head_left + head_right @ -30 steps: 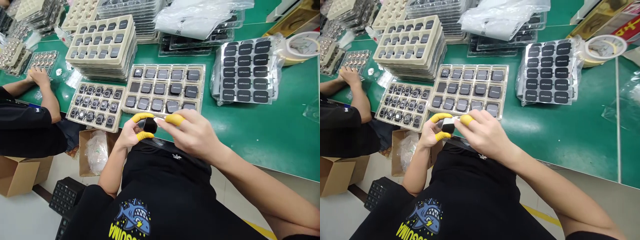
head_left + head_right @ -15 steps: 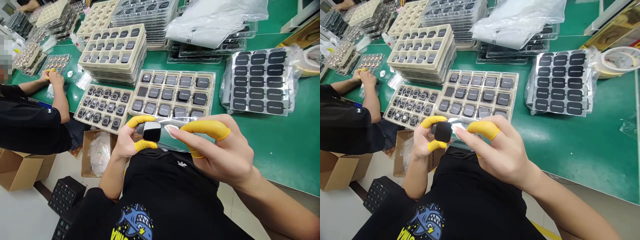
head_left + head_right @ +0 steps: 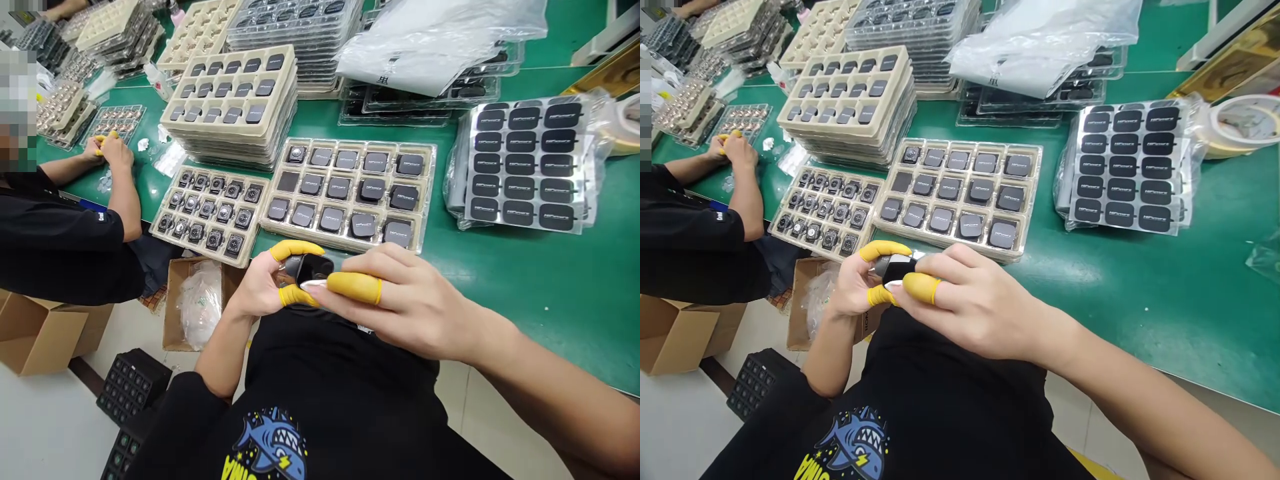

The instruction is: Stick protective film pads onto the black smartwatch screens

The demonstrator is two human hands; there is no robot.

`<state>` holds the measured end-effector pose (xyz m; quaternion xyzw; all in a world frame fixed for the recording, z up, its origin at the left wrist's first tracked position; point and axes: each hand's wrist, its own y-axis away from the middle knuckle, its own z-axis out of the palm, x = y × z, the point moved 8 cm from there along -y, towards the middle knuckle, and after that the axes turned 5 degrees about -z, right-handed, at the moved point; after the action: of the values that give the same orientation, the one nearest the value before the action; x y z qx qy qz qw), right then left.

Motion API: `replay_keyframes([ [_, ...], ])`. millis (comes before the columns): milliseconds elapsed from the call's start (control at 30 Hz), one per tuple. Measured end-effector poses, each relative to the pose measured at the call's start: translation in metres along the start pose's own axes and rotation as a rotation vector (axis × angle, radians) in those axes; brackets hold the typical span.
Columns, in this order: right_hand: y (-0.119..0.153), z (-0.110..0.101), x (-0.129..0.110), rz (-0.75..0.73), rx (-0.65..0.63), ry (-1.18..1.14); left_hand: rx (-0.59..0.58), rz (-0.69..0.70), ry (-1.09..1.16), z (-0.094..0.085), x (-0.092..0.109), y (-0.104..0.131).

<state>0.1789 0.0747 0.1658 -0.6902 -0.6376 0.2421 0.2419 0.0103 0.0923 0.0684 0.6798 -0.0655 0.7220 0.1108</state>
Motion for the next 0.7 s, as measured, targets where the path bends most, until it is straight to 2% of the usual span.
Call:
replay_keyframes([
  [133,-0.005,0.01,0.001,-0.038,-0.023,0.052,-0.108,-0.03,-0.027,0.009,-0.011,0.001],
  [300,0.002,0.015,0.012,0.007,-0.004,0.215,-0.011,-0.077,0.058,0.005,-0.034,-0.001],
  [400,0.02,0.016,0.018,0.083,-0.055,0.24,0.024,-0.13,0.143,0.001,-0.048,-0.003],
  [500,0.061,0.003,0.03,0.231,-0.051,0.196,0.092,-0.122,0.163,-0.009,-0.049,-0.002],
  [567,0.102,-0.017,0.043,0.342,0.067,0.233,0.115,-0.108,0.15,-0.012,-0.047,0.001],
  [633,0.148,-0.038,0.054,0.413,0.196,0.399,0.131,-0.103,0.137,-0.013,-0.045,0.004],
  [700,0.188,-0.048,0.063,0.488,0.246,0.513,0.147,-0.096,0.135,-0.012,-0.044,0.006],
])
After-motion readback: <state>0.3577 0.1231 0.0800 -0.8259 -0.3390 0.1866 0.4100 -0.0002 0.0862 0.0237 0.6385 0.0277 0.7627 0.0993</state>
